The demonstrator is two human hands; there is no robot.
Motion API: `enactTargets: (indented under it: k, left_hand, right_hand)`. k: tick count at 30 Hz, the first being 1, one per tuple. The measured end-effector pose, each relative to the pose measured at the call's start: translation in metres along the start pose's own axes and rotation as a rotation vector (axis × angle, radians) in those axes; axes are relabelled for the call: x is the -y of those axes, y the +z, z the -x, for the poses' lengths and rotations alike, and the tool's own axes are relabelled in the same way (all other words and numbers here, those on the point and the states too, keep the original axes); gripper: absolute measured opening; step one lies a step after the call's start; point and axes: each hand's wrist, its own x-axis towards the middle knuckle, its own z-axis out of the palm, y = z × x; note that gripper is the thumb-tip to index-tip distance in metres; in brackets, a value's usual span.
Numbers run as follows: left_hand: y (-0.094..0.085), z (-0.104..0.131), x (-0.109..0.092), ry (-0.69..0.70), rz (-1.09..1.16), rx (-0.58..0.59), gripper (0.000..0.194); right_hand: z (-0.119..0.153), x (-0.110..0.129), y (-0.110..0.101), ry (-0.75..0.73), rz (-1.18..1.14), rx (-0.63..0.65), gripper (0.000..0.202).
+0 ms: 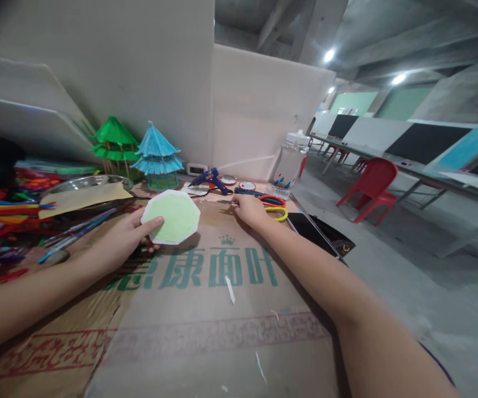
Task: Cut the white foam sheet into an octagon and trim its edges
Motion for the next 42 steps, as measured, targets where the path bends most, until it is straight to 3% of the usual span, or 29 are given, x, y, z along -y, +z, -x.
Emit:
enactTargets:
  k: [3,7,8,10,15,18,25,30,36,42]
  left_hand:
    - [0.0,0.0,0.001,0.009,0.015,-0.014,0.046]
    - [0.001,-0.001,0.001,0.014,-0.007,0.013,0.047]
    - [0.001,-0.001,0.001,0.014,-0.025,0.018,0.049]
    - [0.0,-0.002,0.001,0.023,-0.066,0.026,0.054]
    - [-0.002,0.0,-0.001,0.066,-0.153,0.062,0.058]
    - [0.0,0.002,-0.005,0.105,-0.136,0.086,0.056]
    - [0.002,0.005,-0.005,0.098,-0.1,0.108,0.06]
    - [0.003,0.007,-0.004,0.004,-0.121,0.133,0.049]
    - [0.004,0.005,-0.006,0.054,0.038,0.039,0.058]
    - [0.002,0.003,-0.001,0.082,0.062,0.004,0.06]
  right_hand:
    - [0.026,0.002,-0.025,-0.104,-0.11,0.165,0.021]
    - [0.072,0.007,-0.06,-0.358,-0.443,0.719,0.03]
    - [0.081,0.011,-0.065,-0.395,-0.464,0.783,0.031]
    - [0.092,0.02,-0.067,-0.419,-0.483,0.712,0.031]
    - [0.078,0.046,-0.036,-0.201,-0.765,0.075,0.033]
    - [0.062,0.058,-0.011,-0.12,-0.973,-0.073,0.042]
    - [0.063,0.067,0.022,-0.023,-1.061,0.038,0.035]
    - [0.071,0.069,0.024,-0.044,-1.189,0.044,0.039]
    - [0.075,0.068,0.026,0.035,-1.43,0.06,0.046]
    - [0.078,0.071,0.029,0.038,-1.411,0.216,0.043]
